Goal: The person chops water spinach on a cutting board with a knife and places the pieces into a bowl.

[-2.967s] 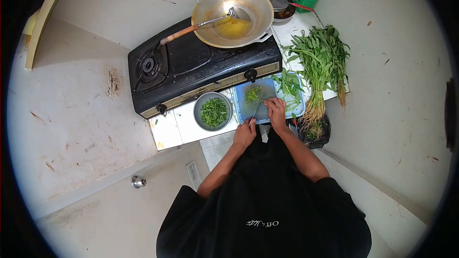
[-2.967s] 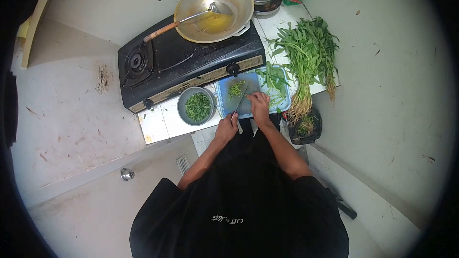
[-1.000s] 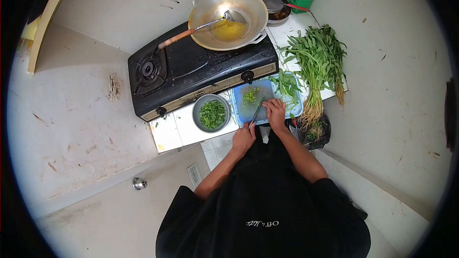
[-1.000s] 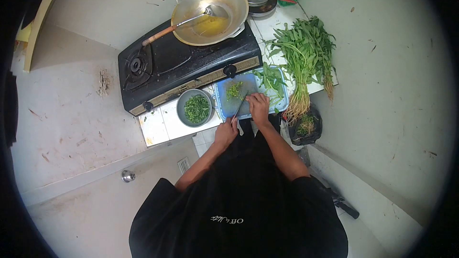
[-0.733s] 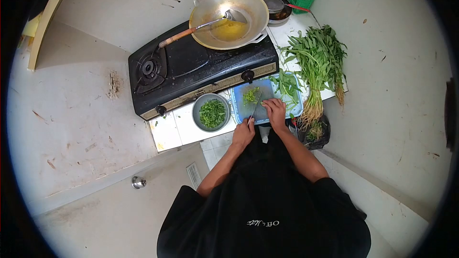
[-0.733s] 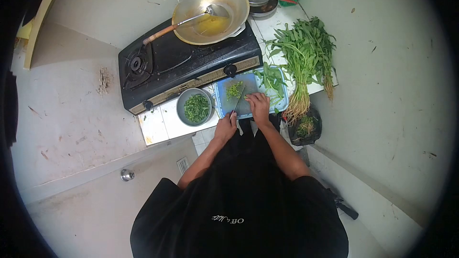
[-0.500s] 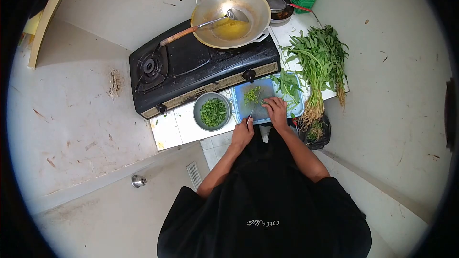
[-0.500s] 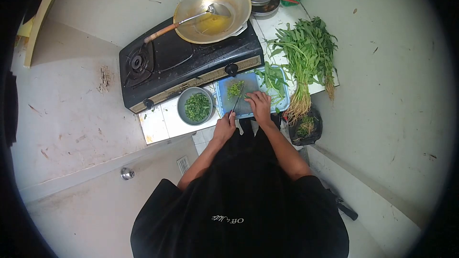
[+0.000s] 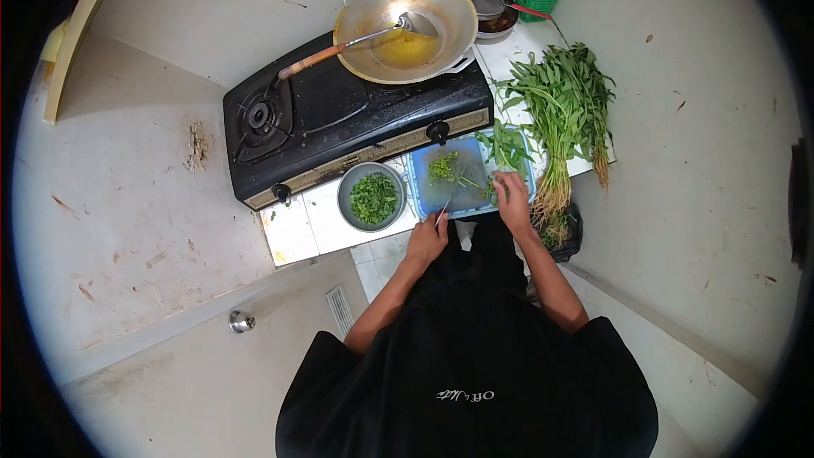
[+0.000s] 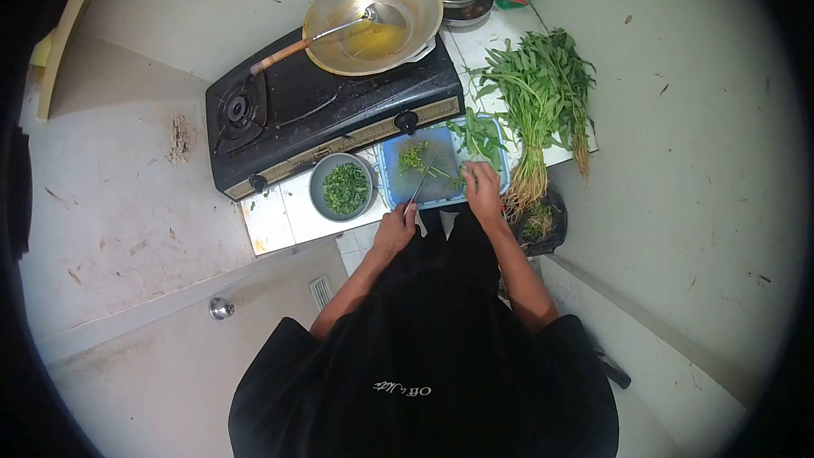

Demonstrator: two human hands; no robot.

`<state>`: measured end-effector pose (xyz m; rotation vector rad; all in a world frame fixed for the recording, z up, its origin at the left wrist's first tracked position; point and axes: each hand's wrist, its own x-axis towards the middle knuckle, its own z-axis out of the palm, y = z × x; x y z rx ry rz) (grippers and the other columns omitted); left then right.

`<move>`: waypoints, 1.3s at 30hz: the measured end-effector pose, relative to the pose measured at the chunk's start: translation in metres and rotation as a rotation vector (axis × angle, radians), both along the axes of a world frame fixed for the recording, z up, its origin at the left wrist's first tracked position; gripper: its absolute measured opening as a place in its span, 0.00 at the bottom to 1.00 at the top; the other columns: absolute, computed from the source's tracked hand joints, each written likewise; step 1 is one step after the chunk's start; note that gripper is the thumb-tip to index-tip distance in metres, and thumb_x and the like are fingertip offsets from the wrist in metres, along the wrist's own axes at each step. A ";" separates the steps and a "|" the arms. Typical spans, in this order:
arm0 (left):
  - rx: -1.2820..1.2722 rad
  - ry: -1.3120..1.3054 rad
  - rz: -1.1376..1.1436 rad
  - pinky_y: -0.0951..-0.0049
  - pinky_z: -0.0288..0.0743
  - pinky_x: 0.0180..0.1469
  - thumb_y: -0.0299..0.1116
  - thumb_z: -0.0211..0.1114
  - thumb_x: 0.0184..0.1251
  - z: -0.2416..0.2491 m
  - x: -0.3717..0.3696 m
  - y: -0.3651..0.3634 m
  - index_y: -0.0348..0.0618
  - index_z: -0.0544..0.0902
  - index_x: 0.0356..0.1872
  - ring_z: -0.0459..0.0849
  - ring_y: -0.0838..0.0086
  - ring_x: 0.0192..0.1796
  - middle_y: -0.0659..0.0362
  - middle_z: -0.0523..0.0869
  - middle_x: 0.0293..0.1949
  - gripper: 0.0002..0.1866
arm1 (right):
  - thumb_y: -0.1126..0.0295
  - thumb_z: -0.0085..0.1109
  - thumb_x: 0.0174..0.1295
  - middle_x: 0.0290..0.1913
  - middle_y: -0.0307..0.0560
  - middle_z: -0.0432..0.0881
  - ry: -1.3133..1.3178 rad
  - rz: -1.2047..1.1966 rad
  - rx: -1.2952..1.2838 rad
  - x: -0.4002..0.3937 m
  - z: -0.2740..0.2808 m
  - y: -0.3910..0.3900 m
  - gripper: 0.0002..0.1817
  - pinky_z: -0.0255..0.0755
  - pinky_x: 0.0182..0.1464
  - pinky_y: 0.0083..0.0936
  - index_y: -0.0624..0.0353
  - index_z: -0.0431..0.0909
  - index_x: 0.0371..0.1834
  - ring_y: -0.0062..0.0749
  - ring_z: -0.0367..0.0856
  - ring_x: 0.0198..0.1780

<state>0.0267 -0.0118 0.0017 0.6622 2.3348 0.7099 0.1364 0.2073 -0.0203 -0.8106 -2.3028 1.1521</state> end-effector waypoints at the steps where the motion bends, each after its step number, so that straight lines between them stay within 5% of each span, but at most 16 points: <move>1: -0.025 -0.016 -0.005 0.40 0.80 0.46 0.50 0.53 0.82 0.000 0.001 -0.001 0.34 0.82 0.52 0.87 0.33 0.42 0.31 0.86 0.33 0.25 | 0.69 0.61 0.70 0.49 0.46 0.83 -0.001 -0.002 -0.001 0.002 -0.001 -0.002 0.12 0.64 0.58 0.39 0.57 0.85 0.55 0.44 0.78 0.55; 9: 0.029 0.013 -0.004 0.36 0.79 0.49 0.51 0.52 0.82 0.000 0.005 0.001 0.35 0.82 0.52 0.85 0.30 0.42 0.30 0.86 0.35 0.25 | 0.66 0.70 0.61 0.47 0.40 0.84 -0.045 0.030 0.345 -0.028 0.012 -0.033 0.12 0.65 0.55 0.38 0.54 0.88 0.48 0.39 0.78 0.53; 18: -0.001 0.047 -0.022 0.37 0.80 0.47 0.50 0.52 0.81 -0.002 0.002 0.002 0.34 0.82 0.51 0.86 0.31 0.40 0.30 0.86 0.34 0.25 | 0.72 0.66 0.61 0.36 0.40 0.83 -0.009 0.016 0.262 -0.040 -0.012 -0.040 0.05 0.65 0.50 0.38 0.53 0.88 0.39 0.40 0.79 0.46; 39: -0.049 0.161 0.004 0.38 0.81 0.39 0.49 0.53 0.82 -0.003 -0.001 0.007 0.33 0.81 0.46 0.86 0.33 0.35 0.33 0.86 0.28 0.24 | 0.76 0.64 0.58 0.38 0.38 0.84 0.013 0.038 0.270 -0.044 -0.013 -0.037 0.07 0.63 0.52 0.36 0.51 0.89 0.36 0.38 0.80 0.45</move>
